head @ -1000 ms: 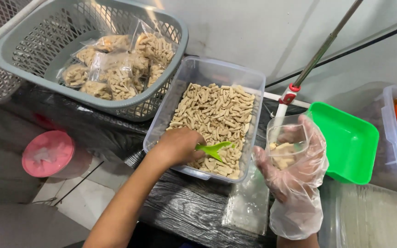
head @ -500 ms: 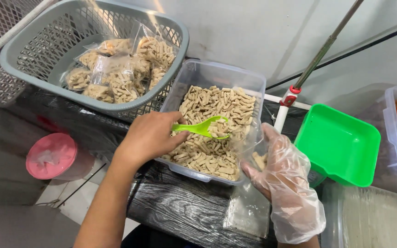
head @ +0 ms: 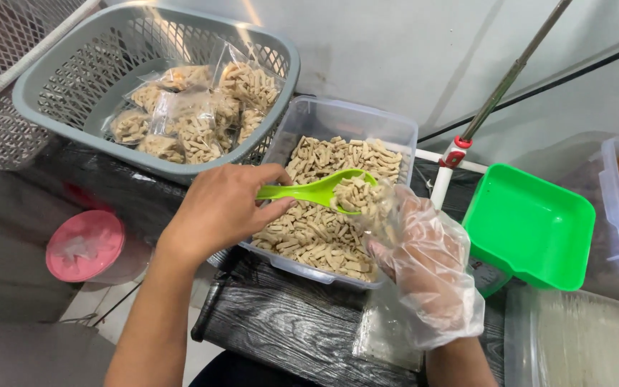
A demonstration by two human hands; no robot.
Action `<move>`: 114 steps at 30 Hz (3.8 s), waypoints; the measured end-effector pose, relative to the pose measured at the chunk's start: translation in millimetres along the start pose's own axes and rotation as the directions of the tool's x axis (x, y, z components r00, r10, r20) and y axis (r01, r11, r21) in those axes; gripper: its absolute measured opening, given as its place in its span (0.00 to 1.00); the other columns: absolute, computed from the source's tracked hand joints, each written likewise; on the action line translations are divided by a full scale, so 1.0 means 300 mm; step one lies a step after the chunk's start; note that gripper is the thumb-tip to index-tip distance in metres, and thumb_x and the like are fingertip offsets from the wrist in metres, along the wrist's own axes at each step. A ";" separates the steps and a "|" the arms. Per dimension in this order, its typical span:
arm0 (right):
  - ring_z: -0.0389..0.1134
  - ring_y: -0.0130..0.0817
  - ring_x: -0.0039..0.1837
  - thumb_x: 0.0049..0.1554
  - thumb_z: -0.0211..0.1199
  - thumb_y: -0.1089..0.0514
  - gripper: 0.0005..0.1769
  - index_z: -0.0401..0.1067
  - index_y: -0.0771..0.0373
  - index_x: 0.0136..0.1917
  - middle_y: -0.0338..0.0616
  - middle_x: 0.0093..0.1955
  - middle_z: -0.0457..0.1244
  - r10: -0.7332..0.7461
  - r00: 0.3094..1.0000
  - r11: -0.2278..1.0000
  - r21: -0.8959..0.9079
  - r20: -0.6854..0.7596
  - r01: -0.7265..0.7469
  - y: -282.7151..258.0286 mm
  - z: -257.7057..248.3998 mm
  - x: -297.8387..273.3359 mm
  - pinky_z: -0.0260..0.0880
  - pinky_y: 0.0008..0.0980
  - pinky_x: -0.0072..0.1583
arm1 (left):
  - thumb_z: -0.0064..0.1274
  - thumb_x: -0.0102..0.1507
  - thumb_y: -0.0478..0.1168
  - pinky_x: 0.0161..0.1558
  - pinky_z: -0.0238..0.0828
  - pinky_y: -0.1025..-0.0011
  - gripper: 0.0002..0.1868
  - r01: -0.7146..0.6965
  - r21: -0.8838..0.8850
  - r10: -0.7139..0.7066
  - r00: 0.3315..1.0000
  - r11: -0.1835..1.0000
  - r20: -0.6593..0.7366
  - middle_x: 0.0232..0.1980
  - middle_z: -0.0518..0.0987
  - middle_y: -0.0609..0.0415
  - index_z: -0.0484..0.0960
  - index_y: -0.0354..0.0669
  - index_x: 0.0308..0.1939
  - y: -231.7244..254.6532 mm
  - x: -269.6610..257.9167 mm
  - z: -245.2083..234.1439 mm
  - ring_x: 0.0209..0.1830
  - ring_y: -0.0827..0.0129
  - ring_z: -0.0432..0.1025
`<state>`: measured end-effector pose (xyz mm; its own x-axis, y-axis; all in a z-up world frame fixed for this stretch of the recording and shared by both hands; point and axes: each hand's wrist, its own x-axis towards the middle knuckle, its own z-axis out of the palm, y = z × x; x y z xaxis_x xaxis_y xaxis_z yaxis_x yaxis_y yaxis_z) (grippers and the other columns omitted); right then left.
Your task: Manually scooping snack pieces into plastic bags, weighing them on a scale, and organizing the filled bags.
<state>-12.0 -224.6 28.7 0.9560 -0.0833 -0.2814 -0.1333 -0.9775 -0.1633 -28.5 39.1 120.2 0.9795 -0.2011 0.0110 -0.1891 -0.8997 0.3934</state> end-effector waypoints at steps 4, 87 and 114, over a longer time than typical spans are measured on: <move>0.58 0.46 0.77 0.51 0.67 0.31 0.50 0.49 0.38 0.80 0.36 0.73 0.57 -0.025 0.996 0.998 0.050 -0.091 0.029 -0.035 -0.038 0.022 0.65 0.56 0.72 | 0.60 0.62 0.49 0.31 0.73 0.57 0.11 -0.166 0.157 0.199 0.953 0.974 -0.227 0.23 0.80 0.50 0.87 0.56 0.47 -0.044 0.003 0.065 0.24 0.49 0.77; 0.61 0.47 0.74 0.59 0.76 0.57 0.46 0.47 0.72 0.76 0.58 0.74 0.50 0.040 0.494 0.534 0.436 -0.868 0.724 0.522 -0.124 0.126 0.63 0.45 0.76 | 0.56 0.63 0.56 0.35 0.76 0.49 0.17 0.090 0.361 -0.136 0.985 0.928 0.104 0.38 0.86 0.50 0.81 0.52 0.47 -0.085 0.074 0.404 0.37 0.47 0.81; 0.61 0.42 0.73 0.53 0.78 0.45 0.57 0.45 0.65 0.80 0.56 0.69 0.58 0.150 0.558 0.651 0.506 -0.816 0.565 0.531 -0.101 0.123 0.66 0.37 0.66 | 0.57 0.61 0.60 0.43 0.76 0.54 0.19 0.189 0.375 -0.290 0.927 0.907 0.236 0.42 0.86 0.52 0.87 0.52 0.44 -0.065 0.111 0.381 0.45 0.51 0.80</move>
<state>10.0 -389.3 20.9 0.7270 -0.3510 0.5901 0.3210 -0.5859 -0.7441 0.0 5.6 7.9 0.9471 -0.0165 -0.3207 -0.0127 -0.9998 0.0141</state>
